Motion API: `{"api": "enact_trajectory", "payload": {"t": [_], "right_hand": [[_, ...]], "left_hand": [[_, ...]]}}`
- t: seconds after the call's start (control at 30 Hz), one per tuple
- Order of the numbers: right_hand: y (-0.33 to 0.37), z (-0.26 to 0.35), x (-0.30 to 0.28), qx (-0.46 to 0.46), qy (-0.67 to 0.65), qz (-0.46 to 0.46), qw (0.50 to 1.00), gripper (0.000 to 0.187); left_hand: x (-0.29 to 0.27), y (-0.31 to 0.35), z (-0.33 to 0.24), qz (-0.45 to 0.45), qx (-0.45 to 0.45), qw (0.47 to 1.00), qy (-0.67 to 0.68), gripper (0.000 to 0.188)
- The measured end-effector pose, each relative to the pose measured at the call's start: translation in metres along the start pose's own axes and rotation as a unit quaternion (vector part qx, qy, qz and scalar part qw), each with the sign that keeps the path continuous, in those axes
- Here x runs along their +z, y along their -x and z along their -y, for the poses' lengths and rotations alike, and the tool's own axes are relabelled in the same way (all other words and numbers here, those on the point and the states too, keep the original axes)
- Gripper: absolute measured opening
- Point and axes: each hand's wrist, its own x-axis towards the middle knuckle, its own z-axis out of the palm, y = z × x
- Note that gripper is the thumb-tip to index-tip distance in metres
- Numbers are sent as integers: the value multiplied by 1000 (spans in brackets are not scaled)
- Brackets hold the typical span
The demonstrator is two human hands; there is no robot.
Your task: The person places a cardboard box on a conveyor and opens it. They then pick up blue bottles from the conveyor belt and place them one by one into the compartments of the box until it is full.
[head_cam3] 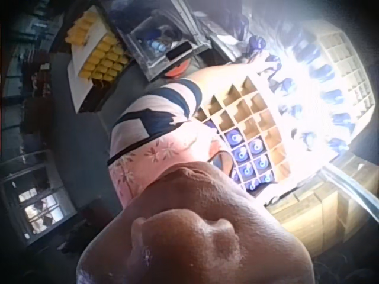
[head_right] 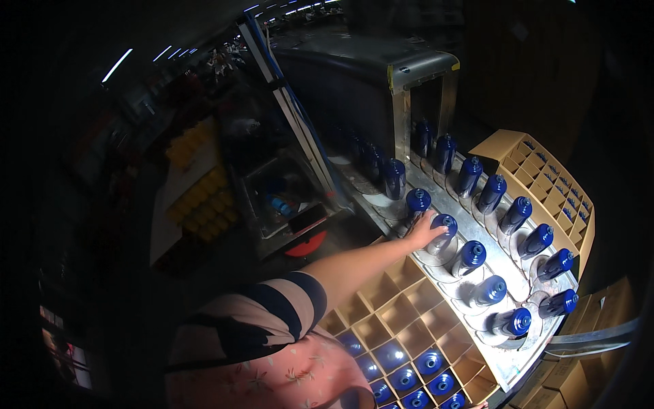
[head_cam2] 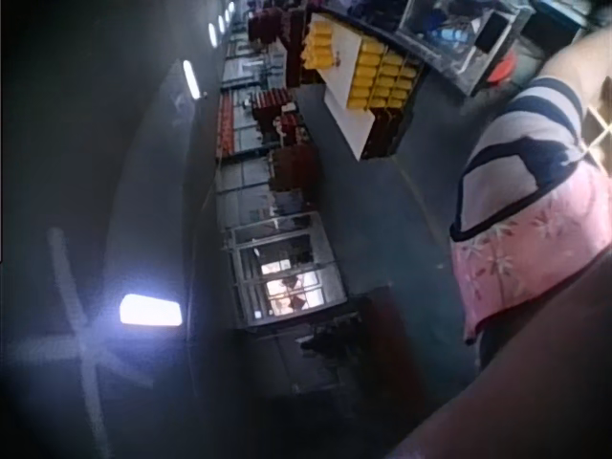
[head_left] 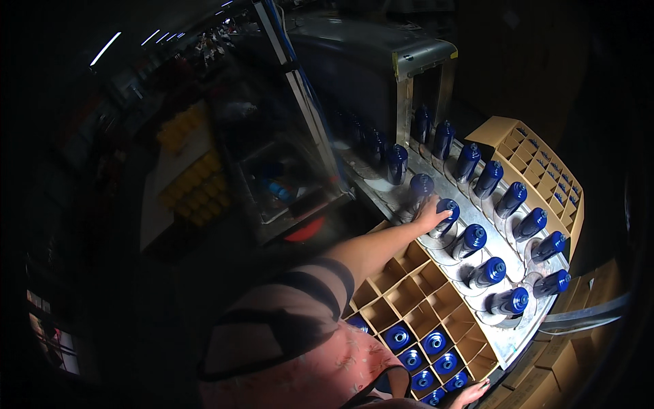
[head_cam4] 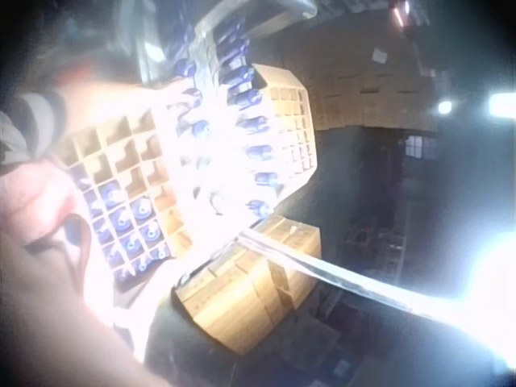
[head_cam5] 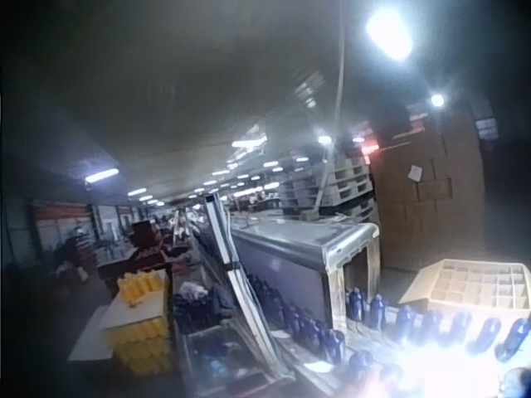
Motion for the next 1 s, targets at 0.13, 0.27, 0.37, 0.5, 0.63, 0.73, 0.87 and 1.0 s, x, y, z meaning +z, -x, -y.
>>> {"api": "enact_trajectory", "payload": {"t": [0.13, 0.27, 0.37, 0.5, 0.63, 0.73, 0.87, 1.0], "right_hand": [[-4, -3, -4, -28, -29, 23, 999, 47], [-6, 8, 5, -2, -2, 9, 1000, 46], [-8, 12, 14, 10, 8, 9, 1000, 45], [-7, 12, 18, 21, 19, 7, 1000, 45], [-4, 17, 22, 29, 27, 9, 999, 44], [-2, 23, 28, 34, 34, 8, 999, 44], [-1, 29, 31, 38, 45, 7, 998, 43], [-1, 35, 29, 41, 56, 4, 998, 43]], "left_hand": [[-46, 68, 56, -1, 36, 999, 18, 63], [-111, 151, 112, -49, -53, 993, -97, 60], [-126, 207, 129, -86, -123, 982, -114, 58], [-117, 236, 118, 78, -211, 970, -87, 62], [-102, 214, 87, 103, -167, 964, -182, 63], [-94, 190, 66, 145, -181, 941, -245, 57], [-95, 175, 61, 145, -192, 939, -244, 38], [-96, 176, 69, 141, -180, 946, -231, 28]]}}
